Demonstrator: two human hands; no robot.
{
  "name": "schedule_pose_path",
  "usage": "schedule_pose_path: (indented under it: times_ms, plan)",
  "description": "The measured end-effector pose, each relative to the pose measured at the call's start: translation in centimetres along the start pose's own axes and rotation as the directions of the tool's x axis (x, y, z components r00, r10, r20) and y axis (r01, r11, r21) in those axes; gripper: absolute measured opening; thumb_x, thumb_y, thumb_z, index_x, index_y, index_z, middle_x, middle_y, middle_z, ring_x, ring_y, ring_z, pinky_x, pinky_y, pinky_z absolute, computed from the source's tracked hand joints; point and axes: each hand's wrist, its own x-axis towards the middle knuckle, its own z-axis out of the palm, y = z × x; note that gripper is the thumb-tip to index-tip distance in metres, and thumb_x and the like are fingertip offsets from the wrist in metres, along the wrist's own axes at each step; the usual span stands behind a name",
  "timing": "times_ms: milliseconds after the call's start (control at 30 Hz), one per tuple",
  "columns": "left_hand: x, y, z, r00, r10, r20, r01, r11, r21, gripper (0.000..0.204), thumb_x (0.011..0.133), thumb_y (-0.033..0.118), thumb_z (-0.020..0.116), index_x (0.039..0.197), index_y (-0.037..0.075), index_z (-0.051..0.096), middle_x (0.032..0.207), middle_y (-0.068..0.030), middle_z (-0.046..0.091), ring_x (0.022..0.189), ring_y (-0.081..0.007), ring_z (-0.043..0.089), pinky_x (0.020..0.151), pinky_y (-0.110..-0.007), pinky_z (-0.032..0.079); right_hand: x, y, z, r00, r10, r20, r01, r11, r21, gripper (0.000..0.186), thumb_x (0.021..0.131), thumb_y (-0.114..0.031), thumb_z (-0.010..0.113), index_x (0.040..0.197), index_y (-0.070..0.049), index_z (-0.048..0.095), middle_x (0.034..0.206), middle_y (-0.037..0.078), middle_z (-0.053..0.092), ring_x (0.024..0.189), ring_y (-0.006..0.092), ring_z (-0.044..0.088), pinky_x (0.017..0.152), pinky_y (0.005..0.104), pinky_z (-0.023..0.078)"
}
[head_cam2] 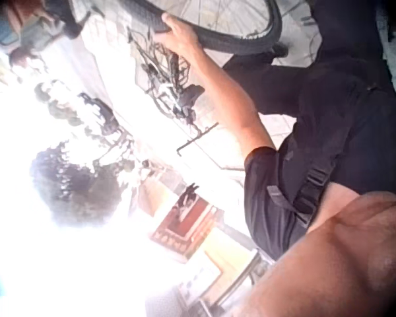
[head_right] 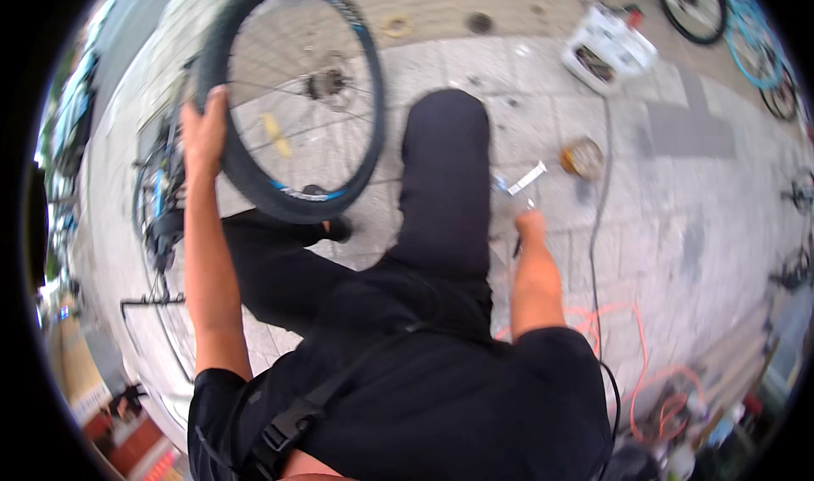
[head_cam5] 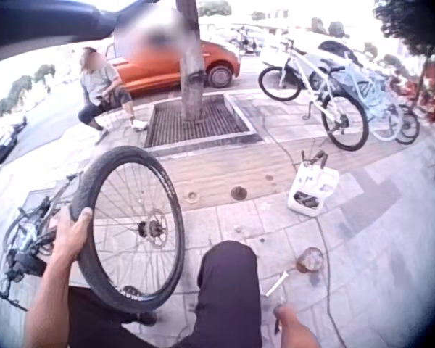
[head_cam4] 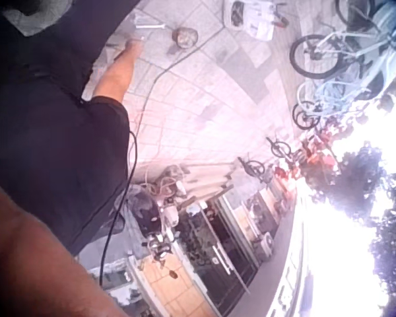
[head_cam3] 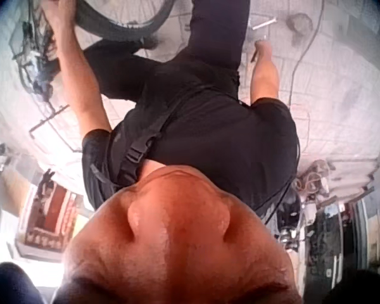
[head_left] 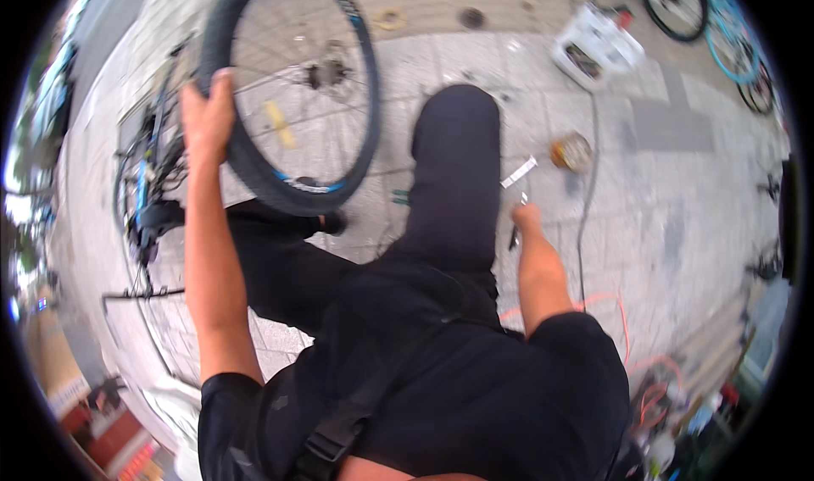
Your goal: The person sits on the sidewalk and works on a bicycle wheel, using a wrench to tighten the axle nuts and adjusting the hub components. The person repeatedly spins the wheel to check alignment and continues tightening the nuts.
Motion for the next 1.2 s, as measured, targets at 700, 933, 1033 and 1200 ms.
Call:
schedule_pose_path:
  times_ms: [700,933,1033,1200]
  plan:
    - [1.7,1.2,0.5,0.966,0.135,0.222,-0.025,0.899,-0.438,0.092,0.082,0.048,0.076,0.147,-0.009,0.042,0.144,-0.0320,0.050,0.137,-0.0410,0.049,0.116,-0.042,0.038,5.1,-48.5,-8.5,0.674,-0.730,0.113,0.738,0.671,-0.067,0.053,0.103,-0.041,0.048,0.079,0.003,0.067,0.064,0.020,0.066,0.055,0.0308,0.066,0.061,0.0459,0.054]
    - [1.6,0.0,2.3,0.965,0.210,0.158,-0.111,0.872,-0.477,0.091,0.085,0.046,0.071,0.147,-0.010,0.036,0.142,-0.0341,0.048,0.133,-0.0443,0.050,0.112,-0.046,0.041,7.2,-50.1,-5.8,0.736,-0.421,0.531,0.284,0.903,0.322,0.039,0.106,-0.040,0.044,0.089,-0.008,0.060,0.069,0.006,0.058,0.050,0.0210,0.055,0.043,0.0371,0.043]
    - [0.1,-0.8,0.7,0.981,0.120,0.152,-0.030,0.868,-0.495,0.085,0.084,0.043,0.074,0.144,-0.007,0.042,0.135,-0.0317,0.055,0.125,-0.0394,0.058,0.106,-0.042,0.045,1.5,-49.6,-5.8,0.675,-0.318,0.666,0.114,0.936,0.332,0.033,0.105,-0.038,0.046,0.088,-0.012,0.055,0.066,0.003,0.051,0.051,0.0193,0.049,0.047,0.0369,0.040]
    - [1.9,0.9,0.5,0.974,0.114,0.195,0.000,0.863,-0.505,0.086,0.084,0.044,0.074,0.145,-0.008,0.042,0.135,-0.0299,0.057,0.125,-0.0368,0.059,0.106,-0.042,0.045,1.5,-50.1,-7.1,0.565,-0.432,0.703,-0.062,0.828,0.558,0.029,0.103,-0.038,0.050,0.092,-0.012,0.055,0.064,0.001,0.046,0.056,0.0192,0.046,0.057,0.0361,0.042]
